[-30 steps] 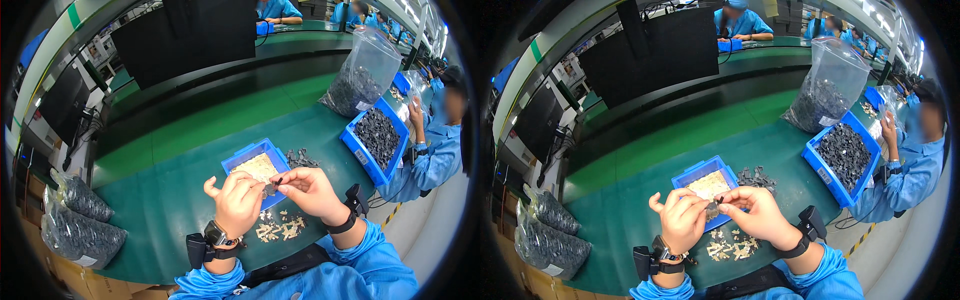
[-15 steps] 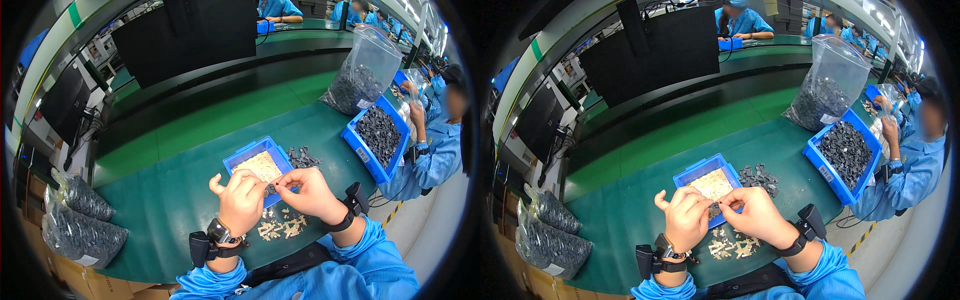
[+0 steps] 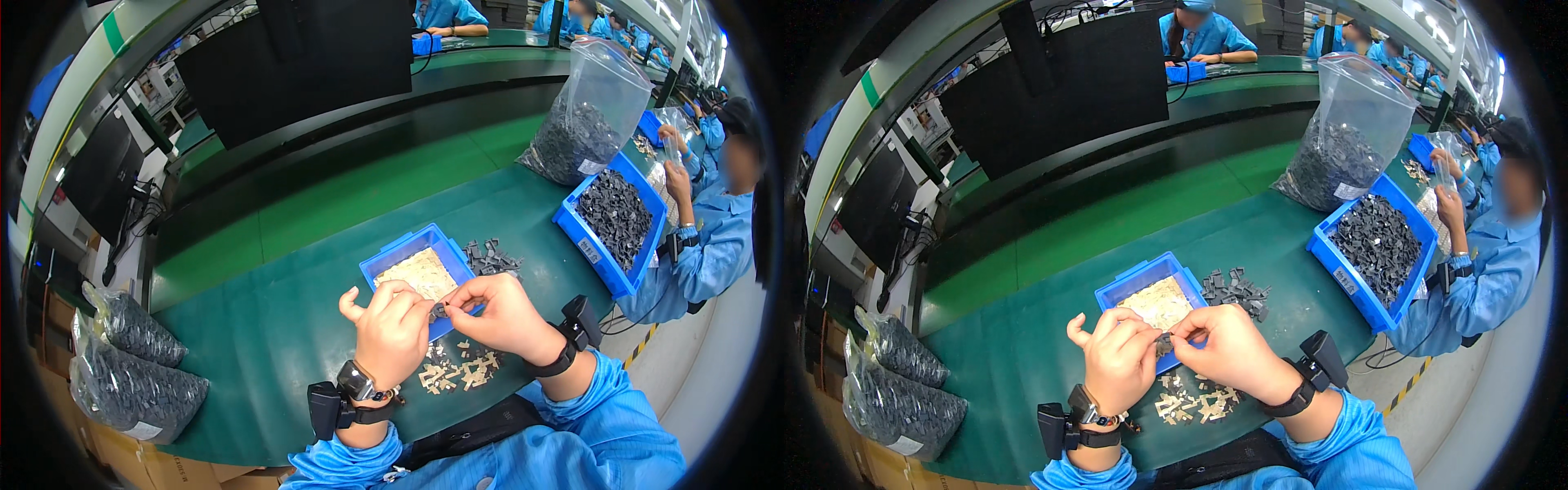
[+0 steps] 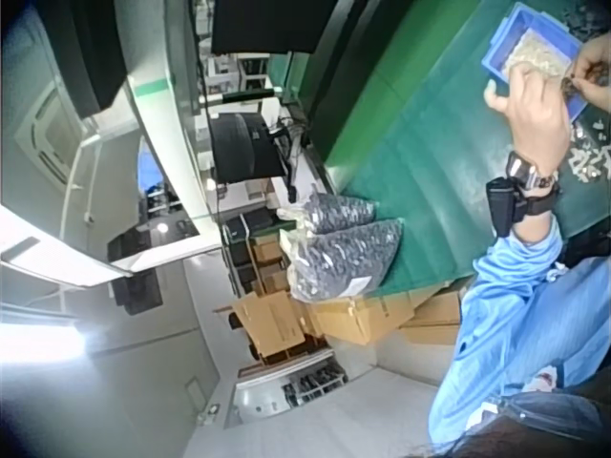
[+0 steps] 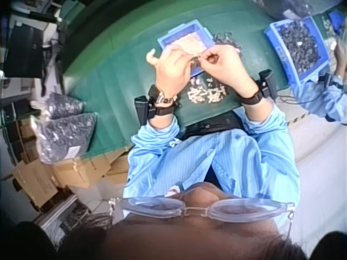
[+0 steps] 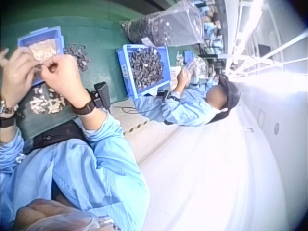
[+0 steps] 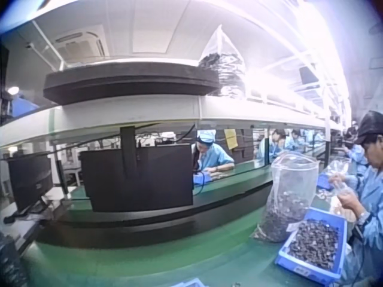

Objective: Inspecting and sorting small plastic industrial components into a blue tray on an assembly line.

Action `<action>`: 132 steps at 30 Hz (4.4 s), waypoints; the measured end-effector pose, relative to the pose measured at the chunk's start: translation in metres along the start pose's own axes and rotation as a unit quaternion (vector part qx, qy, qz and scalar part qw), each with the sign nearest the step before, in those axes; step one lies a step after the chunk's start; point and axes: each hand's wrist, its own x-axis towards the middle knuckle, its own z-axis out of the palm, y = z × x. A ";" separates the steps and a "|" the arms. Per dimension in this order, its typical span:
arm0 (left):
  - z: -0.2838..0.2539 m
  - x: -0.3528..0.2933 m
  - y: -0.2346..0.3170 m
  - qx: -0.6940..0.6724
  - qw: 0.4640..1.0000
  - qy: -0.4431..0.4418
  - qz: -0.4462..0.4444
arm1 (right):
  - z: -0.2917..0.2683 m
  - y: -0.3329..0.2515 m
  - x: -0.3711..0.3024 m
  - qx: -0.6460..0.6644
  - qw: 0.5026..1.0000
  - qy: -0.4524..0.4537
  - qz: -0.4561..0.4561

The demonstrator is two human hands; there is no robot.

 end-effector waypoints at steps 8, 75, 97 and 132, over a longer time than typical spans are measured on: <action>-0.001 0.001 0.002 0.009 1.000 -0.006 0.006 | -0.002 -0.002 0.002 -0.036 0.999 -0.010 -0.003; -0.016 0.004 0.020 -0.132 0.990 0.038 -0.018 | -0.019 -0.011 -0.015 0.331 0.932 -0.067 0.129; -0.018 0.003 0.022 -0.087 0.996 0.018 -0.008 | -0.013 -0.013 -0.029 0.243 0.968 -0.002 0.057; -0.019 0.003 0.021 -0.139 0.990 0.005 -0.002 | -0.009 -0.017 -0.036 0.137 0.990 0.035 -0.003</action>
